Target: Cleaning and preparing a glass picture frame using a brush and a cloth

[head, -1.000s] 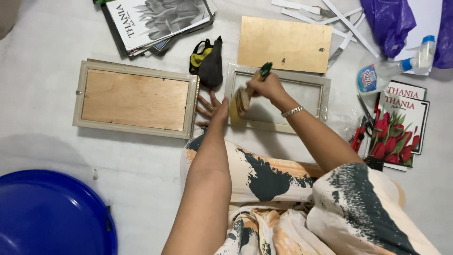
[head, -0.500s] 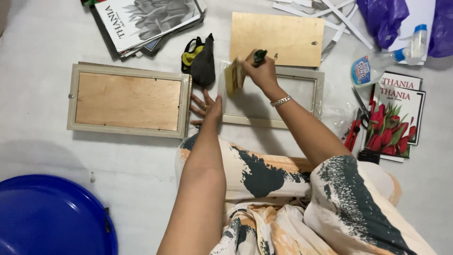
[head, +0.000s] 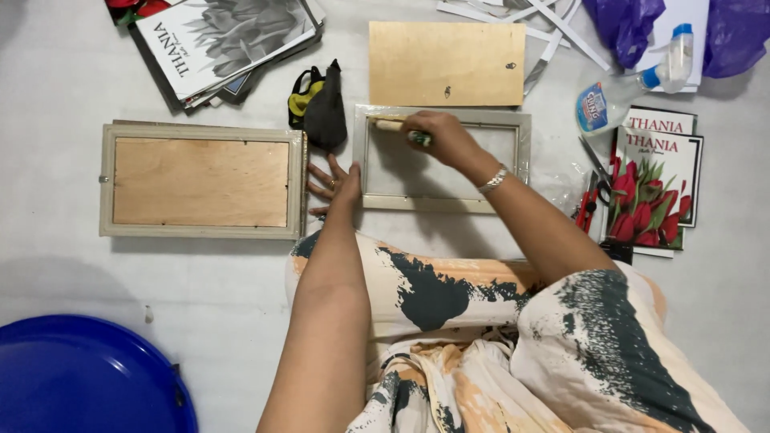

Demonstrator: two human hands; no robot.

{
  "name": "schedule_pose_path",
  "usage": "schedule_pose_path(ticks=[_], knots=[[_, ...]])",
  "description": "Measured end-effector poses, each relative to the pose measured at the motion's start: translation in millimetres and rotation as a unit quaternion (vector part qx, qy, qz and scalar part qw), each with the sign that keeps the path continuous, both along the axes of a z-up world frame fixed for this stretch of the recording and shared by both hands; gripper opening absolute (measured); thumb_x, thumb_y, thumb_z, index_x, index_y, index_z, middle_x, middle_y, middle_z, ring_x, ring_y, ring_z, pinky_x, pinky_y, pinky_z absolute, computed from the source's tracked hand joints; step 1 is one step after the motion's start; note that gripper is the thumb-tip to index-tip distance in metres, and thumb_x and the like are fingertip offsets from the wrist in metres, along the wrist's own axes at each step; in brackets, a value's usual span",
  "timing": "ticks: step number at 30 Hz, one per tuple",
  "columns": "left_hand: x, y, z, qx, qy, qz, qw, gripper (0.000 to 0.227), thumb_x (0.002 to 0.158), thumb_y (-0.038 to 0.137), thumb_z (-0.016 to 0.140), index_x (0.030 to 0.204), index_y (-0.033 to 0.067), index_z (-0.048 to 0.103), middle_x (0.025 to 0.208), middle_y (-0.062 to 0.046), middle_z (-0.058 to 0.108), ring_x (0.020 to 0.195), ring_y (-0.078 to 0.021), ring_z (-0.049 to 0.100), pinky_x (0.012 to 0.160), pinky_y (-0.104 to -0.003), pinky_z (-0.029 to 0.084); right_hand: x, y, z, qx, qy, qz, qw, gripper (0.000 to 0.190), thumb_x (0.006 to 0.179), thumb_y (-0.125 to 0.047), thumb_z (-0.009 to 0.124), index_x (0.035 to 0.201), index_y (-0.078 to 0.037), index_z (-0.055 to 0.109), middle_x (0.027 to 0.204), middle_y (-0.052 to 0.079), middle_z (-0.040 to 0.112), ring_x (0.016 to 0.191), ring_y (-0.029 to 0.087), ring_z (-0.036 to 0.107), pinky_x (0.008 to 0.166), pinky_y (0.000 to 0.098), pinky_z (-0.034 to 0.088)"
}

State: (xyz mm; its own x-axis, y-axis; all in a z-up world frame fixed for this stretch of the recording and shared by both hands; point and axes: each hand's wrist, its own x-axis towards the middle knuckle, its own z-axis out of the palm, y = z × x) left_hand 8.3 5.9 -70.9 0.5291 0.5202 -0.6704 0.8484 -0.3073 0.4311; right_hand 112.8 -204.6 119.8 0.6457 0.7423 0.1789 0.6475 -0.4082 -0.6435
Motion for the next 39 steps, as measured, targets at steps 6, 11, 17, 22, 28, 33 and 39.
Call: schedule_pose_path(ticks=[6,11,17,22,28,33,39], knots=[[0,1,3,0.003,0.017,-0.001,1.0,0.077,0.098,0.07,0.028,0.161,0.0446,-0.007,0.161,-0.002,-0.041,0.148,-0.0462,-0.032,0.099,-0.09,-0.019,10,-87,28,-0.064,0.025,-0.053,0.996,0.026,0.083,-0.005,0.08,0.107,-0.013,0.074,0.105,0.013,0.076,0.107,0.041,0.069,0.095,0.0503,0.052],[1,0,6,0.007,0.016,0.001,1.0,0.077,0.099,0.07,0.028,0.162,0.0437,-0.008,0.162,-0.002,-0.041,0.148,-0.0456,-0.033,0.1,-0.09,-0.019,37,-161,33,-0.103,0.046,-0.096,0.989,0.025,0.085,-0.008,0.082,0.108,-0.014,0.075,0.106,0.013,0.077,0.111,0.04,0.069,0.099,0.05,0.05],[0,1,8,-0.006,0.004,0.003,1.0,0.079,0.098,0.071,0.029,0.162,0.0431,-0.008,0.161,-0.002,-0.042,0.148,-0.0458,-0.033,0.1,-0.089,-0.02,57,-198,28,-0.305,-0.06,-0.172,0.935,0.028,0.082,-0.024,0.087,0.108,-0.027,0.078,0.098,0.006,0.079,0.1,0.035,0.074,0.094,0.0443,0.055],[-2,1,12,-0.015,-0.003,0.006,1.0,0.08,0.097,0.071,0.029,0.162,0.0433,-0.009,0.16,-0.002,-0.044,0.147,-0.0457,-0.034,0.1,-0.089,-0.02,28,-169,51,-0.227,0.048,-0.17,0.958,0.029,0.082,-0.029,0.086,0.11,-0.027,0.077,0.104,0.011,0.078,0.107,0.042,0.069,0.095,0.0509,0.053],[1,2,12,-0.015,0.003,0.002,1.0,0.079,0.098,0.069,0.029,0.162,0.043,-0.009,0.161,-0.003,-0.043,0.148,-0.0461,-0.034,0.1,-0.089,-0.019,65,-210,18,-0.397,-0.19,-0.225,0.87,0.025,0.082,-0.029,0.084,0.105,-0.027,0.075,0.089,0.002,0.076,0.088,0.026,0.077,0.08,0.0392,0.062],[0,3,3,-0.016,-0.001,-0.004,1.0,0.079,0.098,0.071,0.028,0.162,0.0432,-0.008,0.16,-0.002,-0.043,0.148,-0.0465,-0.033,0.1,-0.09,-0.018,15,-171,48,-0.239,0.027,-0.34,0.909,0.031,0.084,-0.036,0.081,0.099,-0.01,0.074,0.093,0.021,0.075,0.098,0.045,0.071,0.083,0.0575,0.056],[1,1,3,-0.003,0.015,-0.004,1.0,0.079,0.097,0.071,0.028,0.161,0.0446,-0.009,0.161,-0.002,-0.042,0.148,-0.0454,-0.033,0.1,-0.09,-0.019,-3,-168,22,-0.327,0.117,-0.306,0.887,0.05,0.074,-0.049,0.08,0.09,-0.002,0.076,0.085,0.023,0.076,0.093,0.047,0.074,0.089,0.056,0.056]])
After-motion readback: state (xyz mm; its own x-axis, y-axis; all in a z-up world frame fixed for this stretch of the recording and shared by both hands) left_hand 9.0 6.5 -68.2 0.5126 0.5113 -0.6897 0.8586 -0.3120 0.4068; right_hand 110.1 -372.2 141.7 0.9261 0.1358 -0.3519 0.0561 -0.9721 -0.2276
